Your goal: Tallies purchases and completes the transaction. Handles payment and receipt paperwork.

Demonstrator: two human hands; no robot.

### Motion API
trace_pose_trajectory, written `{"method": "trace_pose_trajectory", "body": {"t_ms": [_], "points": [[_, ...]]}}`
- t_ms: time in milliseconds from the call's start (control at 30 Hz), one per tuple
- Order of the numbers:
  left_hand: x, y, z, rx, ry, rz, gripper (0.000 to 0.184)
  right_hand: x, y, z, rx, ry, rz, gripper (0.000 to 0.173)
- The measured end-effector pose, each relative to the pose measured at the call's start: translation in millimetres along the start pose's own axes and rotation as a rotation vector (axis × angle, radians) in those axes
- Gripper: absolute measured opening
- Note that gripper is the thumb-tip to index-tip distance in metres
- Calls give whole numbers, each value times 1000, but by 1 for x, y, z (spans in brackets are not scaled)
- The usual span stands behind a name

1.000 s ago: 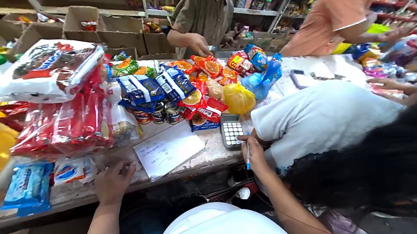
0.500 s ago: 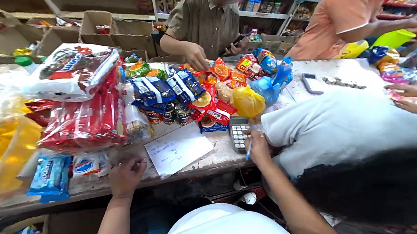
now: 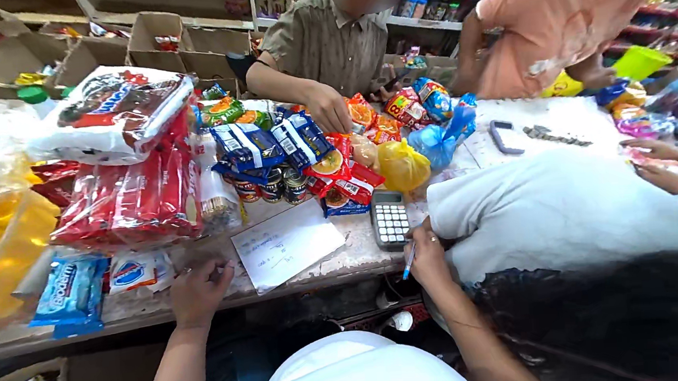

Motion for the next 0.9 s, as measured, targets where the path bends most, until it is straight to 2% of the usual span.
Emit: {"method": "trace_pose_trajectory", "body": {"t_ms": [167,267,367,467,533,633,767,900], "points": [[3,-2,-3,-6,-19,1,54,-4,-3,-4,61,-10,-103,30],[1,0,0,-7,-17,-1,50,9,1,-21,-45,131,-81,32],[1,0,-1,-17,-14,-13,46,23,3,-32,-49,104,-176,32],[0,1,0,-14,-20,-4,46,20,5,-31,-57,137,-75,29],[1,0,0,-3,-17,3,47,21,3,-24,-55,171,-112,31],[1,0,-1,-13,-11,-4,49,17,-4,-17,-163,262,33,30],[2,0,-1,3,-12,13,50,15,-15,-16,-104,203,-129,35],[3,-1,-2,10,-20,12,53,-6,-12,1,-84,159,84,30]]}}
Point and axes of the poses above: each hand's wrist, its own y-axis towards the middle knuckle, its own x-axis out of the palm, z = x × y, the point moved 6 cm from there along y, towards the middle knuckle, and after that the axes turned 11 degrees about z, right-handed, at the moved point
